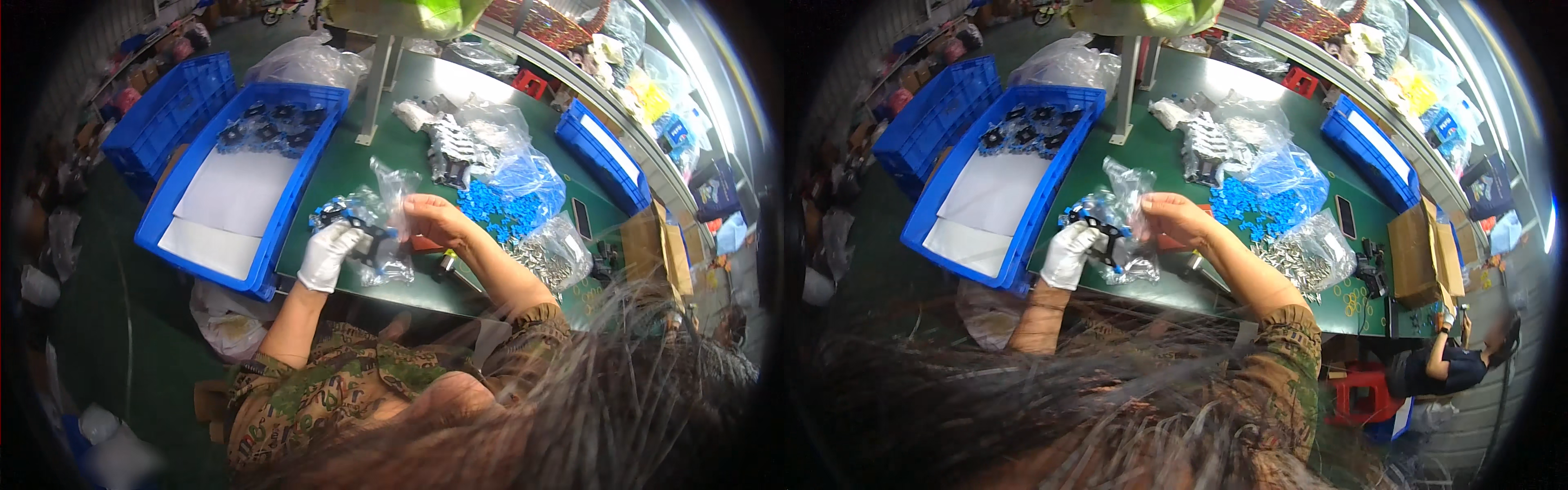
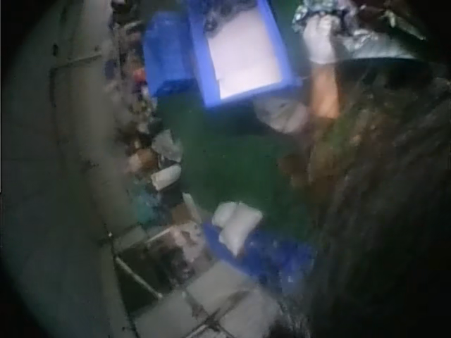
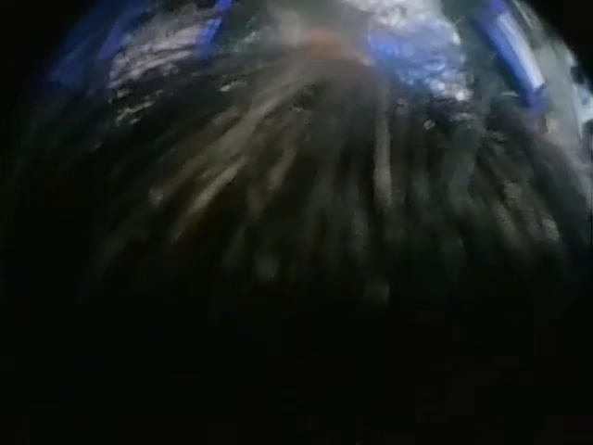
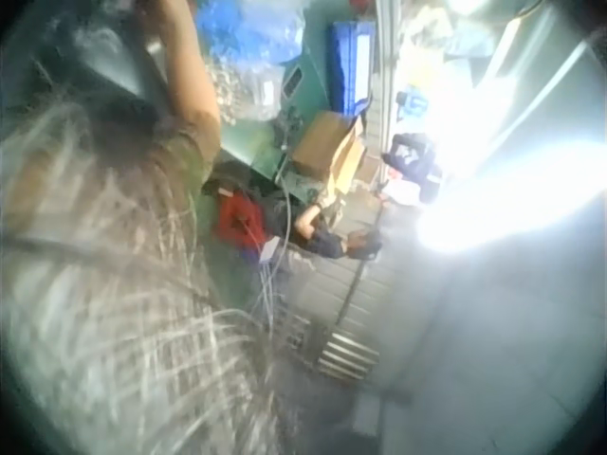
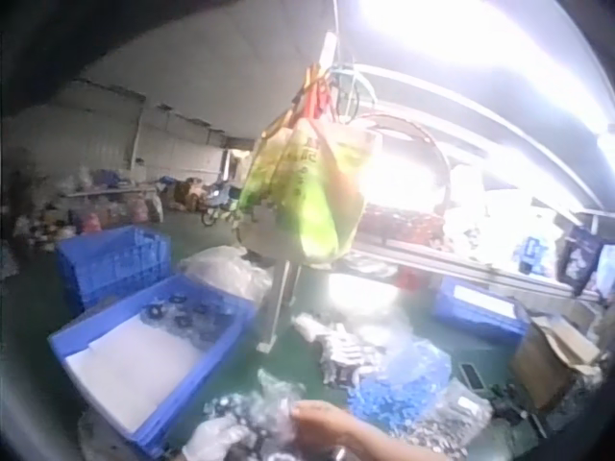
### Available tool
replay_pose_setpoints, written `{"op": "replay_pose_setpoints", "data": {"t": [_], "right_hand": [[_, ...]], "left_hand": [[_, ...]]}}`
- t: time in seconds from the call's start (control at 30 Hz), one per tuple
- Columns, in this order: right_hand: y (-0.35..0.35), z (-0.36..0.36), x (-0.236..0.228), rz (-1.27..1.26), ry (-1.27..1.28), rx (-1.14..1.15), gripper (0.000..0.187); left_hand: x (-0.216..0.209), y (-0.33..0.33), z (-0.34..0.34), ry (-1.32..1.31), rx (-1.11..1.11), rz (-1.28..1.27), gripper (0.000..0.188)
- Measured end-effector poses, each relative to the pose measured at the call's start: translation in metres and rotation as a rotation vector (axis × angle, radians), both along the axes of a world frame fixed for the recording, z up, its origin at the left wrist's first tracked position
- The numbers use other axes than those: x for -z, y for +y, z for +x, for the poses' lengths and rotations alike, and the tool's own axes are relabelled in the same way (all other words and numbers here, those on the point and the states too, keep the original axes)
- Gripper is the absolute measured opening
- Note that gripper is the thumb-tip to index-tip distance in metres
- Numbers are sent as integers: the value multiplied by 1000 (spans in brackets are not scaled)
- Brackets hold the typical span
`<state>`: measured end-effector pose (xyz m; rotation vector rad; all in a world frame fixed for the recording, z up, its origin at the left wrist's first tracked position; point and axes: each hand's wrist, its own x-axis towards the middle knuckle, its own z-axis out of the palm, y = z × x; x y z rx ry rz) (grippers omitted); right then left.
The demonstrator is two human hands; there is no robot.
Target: The person assembles small black plastic components with blue parts and metal pins at a green workbench. They use a hammer to secure the pins into the components and then place the finished units into a blue crate. The person also handles clear plastic bags and organizes the parts on the table.
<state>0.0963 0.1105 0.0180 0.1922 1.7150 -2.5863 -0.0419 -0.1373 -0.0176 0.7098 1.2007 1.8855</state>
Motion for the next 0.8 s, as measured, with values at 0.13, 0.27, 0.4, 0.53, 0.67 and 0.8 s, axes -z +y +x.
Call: {"op": "replay_pose_setpoints", "data": {"t": [0.13, 0.27, 0.4, 0.53, 0.67, 0.8], "right_hand": [[65, 34, -6, 127, -72, 514, 22], [168, 90, 1, 1279, 14, 1062, 18], [192, 98, -7, 2164, -24, 809, 26], [271, 77, 49, 2287, -339, 577, 17], [353, 33, 67, 2174, -639, 698, 22], [379, 0, 67, 1906, -647, 938, 41]], "left_hand": [[-6, -18, -11, -149, -139, -34, 17], [12, -42, -26, -200, -245, 91, 14], [49, -60, -41, -312, -195, 157, 19], [31, -54, -28, -286, -225, 151, 26], [46, -62, -41, -238, -201, 23, 28], [40, -55, -39, -157, -294, 39, 34]]}}
